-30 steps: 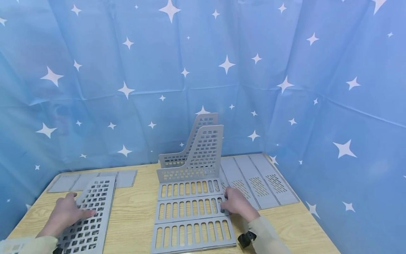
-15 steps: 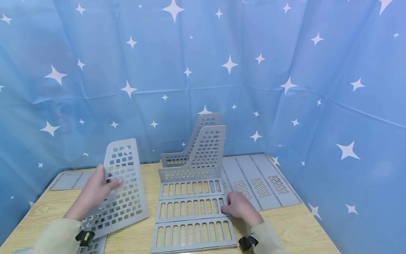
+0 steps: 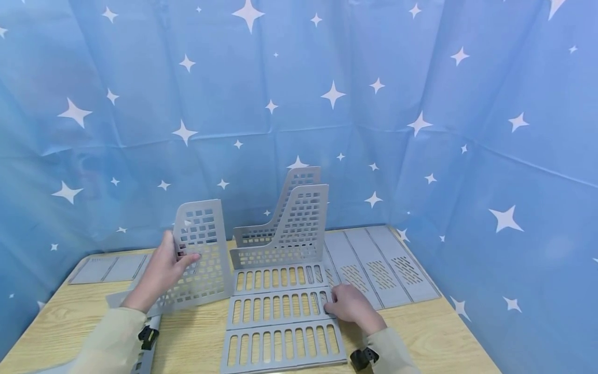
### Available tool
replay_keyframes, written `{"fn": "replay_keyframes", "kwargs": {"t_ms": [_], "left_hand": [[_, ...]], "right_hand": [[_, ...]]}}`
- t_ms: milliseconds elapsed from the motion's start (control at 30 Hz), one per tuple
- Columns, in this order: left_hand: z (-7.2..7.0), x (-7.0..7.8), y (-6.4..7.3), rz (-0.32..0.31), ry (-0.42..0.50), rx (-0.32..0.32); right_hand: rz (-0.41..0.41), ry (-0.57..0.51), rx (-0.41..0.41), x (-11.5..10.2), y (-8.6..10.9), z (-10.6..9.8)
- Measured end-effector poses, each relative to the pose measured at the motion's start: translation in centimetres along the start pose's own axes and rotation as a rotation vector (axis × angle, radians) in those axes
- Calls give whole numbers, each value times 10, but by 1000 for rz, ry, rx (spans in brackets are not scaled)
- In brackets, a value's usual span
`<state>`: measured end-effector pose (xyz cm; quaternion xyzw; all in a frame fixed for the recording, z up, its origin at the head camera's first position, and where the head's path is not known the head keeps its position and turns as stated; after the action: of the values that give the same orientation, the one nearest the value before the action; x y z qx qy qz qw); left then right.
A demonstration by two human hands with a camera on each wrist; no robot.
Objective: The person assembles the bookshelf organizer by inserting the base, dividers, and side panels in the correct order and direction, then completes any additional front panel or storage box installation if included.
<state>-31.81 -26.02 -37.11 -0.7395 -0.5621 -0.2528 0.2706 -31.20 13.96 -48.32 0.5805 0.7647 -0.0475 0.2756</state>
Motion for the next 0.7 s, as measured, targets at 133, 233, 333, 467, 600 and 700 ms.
{"fn": "replay_keyframes", "kwargs": {"t_ms": [133, 233, 333, 467, 600, 700], "left_hand": [[1, -3, 2, -7, 3, 4], [2, -3, 3, 12, 22, 16], [6, 0, 2, 47, 61, 15], [12, -5, 1, 51, 111, -5], [18, -27, 4, -14, 141, -50], [22, -41, 7, -52, 183, -62]], "right_hand": [[2, 8, 10, -2, 1, -2], [5, 15, 10, -2, 2, -2], [12, 28, 19, 0, 2, -2], [8, 28, 26, 0, 2, -2], [-8, 20, 18, -2, 3, -1], [-29, 36, 29, -4, 3, -1]]}}
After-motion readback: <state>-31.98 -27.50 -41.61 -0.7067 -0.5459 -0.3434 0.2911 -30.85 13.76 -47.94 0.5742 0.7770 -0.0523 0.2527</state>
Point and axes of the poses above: each hand's wrist, its own y-axis away from the middle knuckle, its own z-axis out of the palm, x = y × z, the point moved 9 cm from there along -y, towards the middle knuckle, and after that the axes turned 13 degrees about -x, right-handed, at the moved point
